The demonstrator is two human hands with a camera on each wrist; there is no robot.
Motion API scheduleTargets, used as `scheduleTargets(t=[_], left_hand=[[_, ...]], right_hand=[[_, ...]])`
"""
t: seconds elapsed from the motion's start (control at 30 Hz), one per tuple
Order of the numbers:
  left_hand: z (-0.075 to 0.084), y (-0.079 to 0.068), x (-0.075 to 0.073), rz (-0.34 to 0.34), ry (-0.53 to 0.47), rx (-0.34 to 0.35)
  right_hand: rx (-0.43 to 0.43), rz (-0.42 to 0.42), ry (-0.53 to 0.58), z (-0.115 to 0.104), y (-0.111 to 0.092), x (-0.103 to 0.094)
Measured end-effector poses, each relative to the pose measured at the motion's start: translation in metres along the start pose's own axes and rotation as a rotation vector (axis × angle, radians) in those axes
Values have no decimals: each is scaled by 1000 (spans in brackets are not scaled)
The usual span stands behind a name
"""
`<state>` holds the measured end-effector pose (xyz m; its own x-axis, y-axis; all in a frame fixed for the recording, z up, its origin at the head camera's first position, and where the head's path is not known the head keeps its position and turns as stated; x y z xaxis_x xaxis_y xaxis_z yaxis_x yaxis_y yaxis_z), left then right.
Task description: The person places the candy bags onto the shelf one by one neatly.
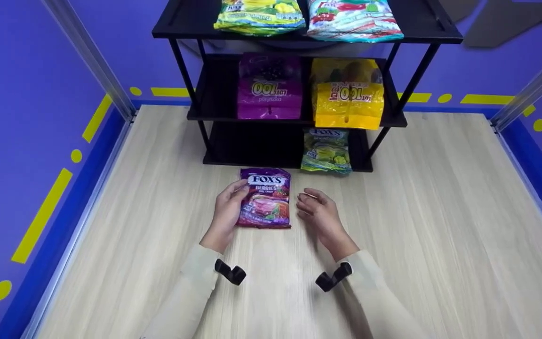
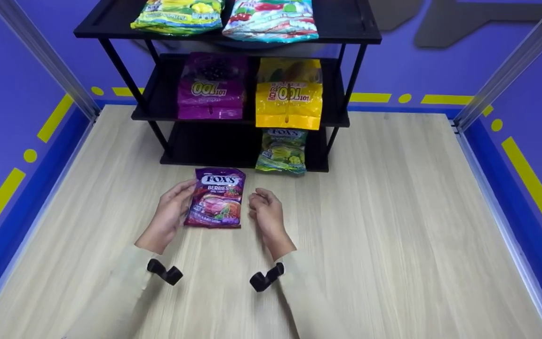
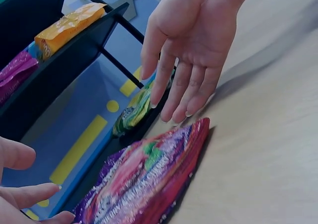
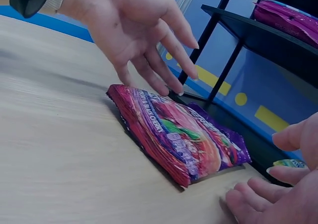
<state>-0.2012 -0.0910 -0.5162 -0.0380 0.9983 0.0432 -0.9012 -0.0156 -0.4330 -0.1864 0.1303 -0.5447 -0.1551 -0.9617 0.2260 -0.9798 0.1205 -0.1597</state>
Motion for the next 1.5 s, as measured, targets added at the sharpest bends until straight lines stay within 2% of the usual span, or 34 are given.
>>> scheduleTargets(t=[0.4, 0.7, 0.9, 1.1, 1.3, 1.5], left_hand=[[-13, 6, -3, -14, -43, -51], [-19, 8, -5, 17, -68, -97], [-23, 9, 1, -44, -95, -87], [-29, 7, 3, -84, -77, -118], [-30, 3, 1, -77, -86, -76], [-23, 2, 3, -51, -125, -53]], right_hand=[[49, -28, 19, 4, -2, 11], [49, -26, 40, 6, -2, 13], [53, -22, 42, 7, -1, 14], [62, -12, 46, 8, -1, 14], [67, -21, 46, 10, -1, 16], [61, -20, 48, 12, -2, 19]])
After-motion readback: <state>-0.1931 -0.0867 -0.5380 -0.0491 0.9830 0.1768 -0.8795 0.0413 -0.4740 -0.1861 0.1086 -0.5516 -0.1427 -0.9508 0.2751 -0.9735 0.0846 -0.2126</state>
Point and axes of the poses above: each hand's wrist, its own y-axis towards the middle knuckle, its own x-axis out of the palm, z = x × y, the point moved 4 cm from there along y, towards the middle knuckle, and after that the axes turned 12 degrees about -x, right-handed, at the moved point
